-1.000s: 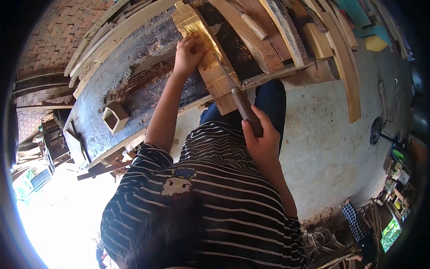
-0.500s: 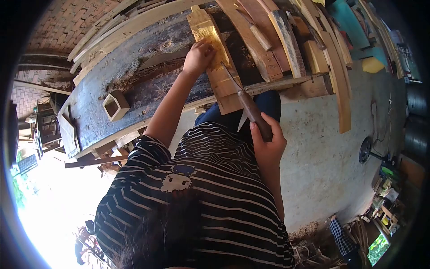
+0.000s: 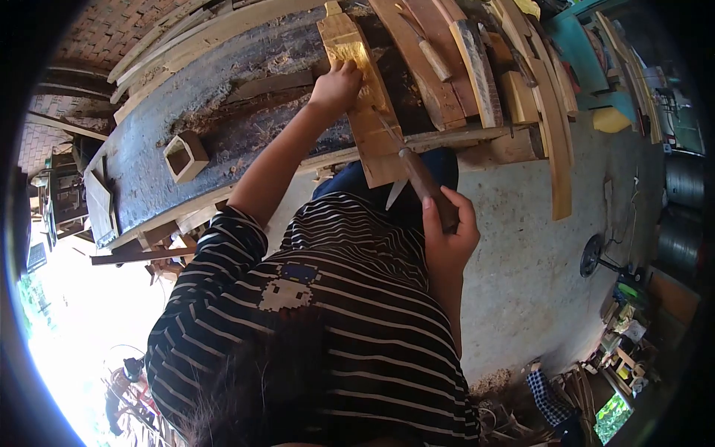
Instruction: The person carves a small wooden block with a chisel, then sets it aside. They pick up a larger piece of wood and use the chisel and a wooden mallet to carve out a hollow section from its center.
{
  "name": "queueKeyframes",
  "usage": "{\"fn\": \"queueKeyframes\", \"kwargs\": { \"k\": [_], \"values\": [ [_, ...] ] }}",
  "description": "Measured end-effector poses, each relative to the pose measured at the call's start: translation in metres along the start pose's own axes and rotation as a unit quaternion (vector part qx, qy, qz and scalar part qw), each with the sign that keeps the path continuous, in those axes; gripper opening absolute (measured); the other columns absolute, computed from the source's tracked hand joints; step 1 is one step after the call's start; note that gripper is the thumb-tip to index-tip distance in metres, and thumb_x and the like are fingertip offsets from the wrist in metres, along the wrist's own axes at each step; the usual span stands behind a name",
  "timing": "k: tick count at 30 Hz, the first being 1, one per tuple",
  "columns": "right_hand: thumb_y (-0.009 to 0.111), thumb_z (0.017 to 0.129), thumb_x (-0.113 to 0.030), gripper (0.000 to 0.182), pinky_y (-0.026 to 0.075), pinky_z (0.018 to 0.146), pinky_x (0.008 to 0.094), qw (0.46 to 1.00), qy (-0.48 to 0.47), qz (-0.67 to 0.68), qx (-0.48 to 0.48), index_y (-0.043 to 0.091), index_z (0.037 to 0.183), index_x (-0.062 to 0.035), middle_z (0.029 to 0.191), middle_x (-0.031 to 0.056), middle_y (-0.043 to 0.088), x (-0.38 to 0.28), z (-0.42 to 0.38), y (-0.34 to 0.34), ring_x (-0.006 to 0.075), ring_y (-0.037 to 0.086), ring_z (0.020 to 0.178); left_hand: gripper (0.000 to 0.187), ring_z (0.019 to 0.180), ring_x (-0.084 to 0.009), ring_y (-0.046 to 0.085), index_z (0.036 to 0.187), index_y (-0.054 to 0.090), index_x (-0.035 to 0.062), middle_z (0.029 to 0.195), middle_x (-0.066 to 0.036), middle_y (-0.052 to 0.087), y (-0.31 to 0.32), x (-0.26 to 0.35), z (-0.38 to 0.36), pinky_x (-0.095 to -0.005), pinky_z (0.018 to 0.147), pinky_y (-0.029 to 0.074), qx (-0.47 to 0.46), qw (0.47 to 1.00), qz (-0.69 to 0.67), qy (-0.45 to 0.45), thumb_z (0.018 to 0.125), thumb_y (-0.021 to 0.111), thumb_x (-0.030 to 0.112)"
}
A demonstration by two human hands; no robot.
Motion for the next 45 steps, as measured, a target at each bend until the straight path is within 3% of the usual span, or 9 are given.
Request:
{"fn": "queueKeyframes", "kwargs": {
  "k": [8,14,16,18,20,24,28,32,45],
  "values": [
    [0.072,0.081,-0.009,0.024,0.048,0.074,0.0267,0.993,-0.113,-0.004,0.033,0.063,0.101,0.0016,0.093,0.0095,0.065,-0.028,0.006,-0.013,0.0140,0.060,0.083,0.030,0.110,-0.0282,0.051,0.105,0.064,0.0146,0.112,-0.007,0.054,0.001,-0.001,0.007,-0.0350,0.075,0.056,-0.071,0.996,0.056,0.018,0.076,0.068,0.019],
    [0.074,0.078,-0.008,0.024,0.049,0.070,0.0256,0.982,-0.184,-0.024,0.037,0.064,0.098,0.0016,0.086,0.0087,0.066,-0.055,0.013,-0.010,0.0135,0.061,0.079,0.046,0.119,-0.0322,0.047,0.113,0.056,0.0081,0.122,-0.012,0.051,-0.006,-0.019,-0.004,-0.0478,0.102,0.037,-0.083,0.983,-0.105,-0.122,0.080,0.065,0.040],
    [0.075,0.077,-0.008,0.024,0.049,0.067,0.0253,0.979,-0.197,-0.031,0.033,0.063,0.096,0.0012,0.083,0.0083,0.066,-0.065,0.017,-0.006,0.0130,0.061,0.075,0.060,0.125,-0.0323,0.043,0.121,0.052,0.0074,0.130,-0.016,0.049,-0.039,0.015,-0.027,-0.0515,0.107,0.027,-0.004,0.985,-0.160,-0.072,0.084,0.056,0.055],
    [0.075,0.076,-0.008,0.024,0.049,0.064,0.0249,0.977,-0.208,-0.041,0.030,0.063,0.095,0.0008,0.080,0.0079,0.065,-0.074,0.017,-0.003,0.0124,0.061,0.071,0.065,0.129,-0.0321,0.040,0.125,0.049,0.0077,0.134,-0.017,0.047,-0.094,0.065,-0.049,-0.0518,0.110,0.023,-0.137,0.904,-0.405,0.021,0.082,0.061,0.056],
    [0.075,0.075,-0.008,0.023,0.048,0.059,0.0244,0.974,-0.225,-0.036,0.019,0.062,0.093,-0.0005,0.075,0.0077,0.064,-0.082,0.016,0.003,0.0114,0.061,0.066,0.062,0.126,-0.0301,0.044,0.123,0.050,0.0084,0.129,-0.015,0.051,-0.112,0.103,-0.068,-0.0504,0.110,0.023,-0.016,0.907,-0.377,0.189,0.076,0.071,0.043],
    [0.076,0.072,-0.015,0.028,0.050,0.057,0.0270,0.957,-0.287,-0.043,-0.017,0.062,0.091,-0.0017,0.075,0.0095,0.065,-0.083,0.015,0.013,0.0184,0.065,0.063,0.046,0.098,-0.0270,0.057,0.102,0.055,0.0077,0.100,-0.009,0.059,-0.132,0.140,-0.081,-0.0436,0.096,0.038,0.101,0.881,-0.414,0.205,0.064,0.074,0.026],
    [0.063,0.079,-0.045,0.049,0.051,0.061,0.0313,0.943,-0.330,0.015,-0.052,0.063,0.094,0.0013,0.079,0.0130,0.066,-0.066,0.015,0.009,0.0240,0.066,0.070,0.034,0.084,-0.0254,0.060,0.087,0.057,0.0111,0.082,-0.005,0.060,-0.122,0.138,-0.076,-0.0377,0.076,0.044,0.140,0.872,-0.423,0.201,0.061,0.074,0.025],
    [0.030,0.096,-0.048,0.061,0.050,0.067,0.0321,0.967,-0.254,0.010,0.006,0.063,0.092,0.0027,0.080,0.0125,0.064,-0.045,0.007,0.000,0.0236,0.063,0.074,0.031,0.078,-0.0258,0.062,0.083,0.059,0.0111,0.080,-0.004,0.061,-0.120,0.142,-0.074,-0.0373,0.074,0.047,0.136,0.861,-0.435,0.225,0.058,0.074,0.020],
    [0.045,0.096,-0.027,0.036,0.036,0.051,0.0233,0.993,-0.062,0.096,0.025,0.061,0.083,0.0031,0.065,0.0026,0.054,-0.027,0.032,0.001,0.0086,0.047,0.056,0.032,0.077,-0.0234,0.063,0.084,0.057,0.0102,0.080,-0.003,0.061,-0.127,0.152,-0.076,-0.0370,0.073,0.049,0.156,0.867,-0.406,0.242,0.058,0.073,0.020]
  ]
}}
Point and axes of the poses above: each hand's wrist, its own z-axis towards the middle knuckle, its own y-axis out of the palm, x = y × z, the point moved 6 cm from there along z, towards the middle knuckle
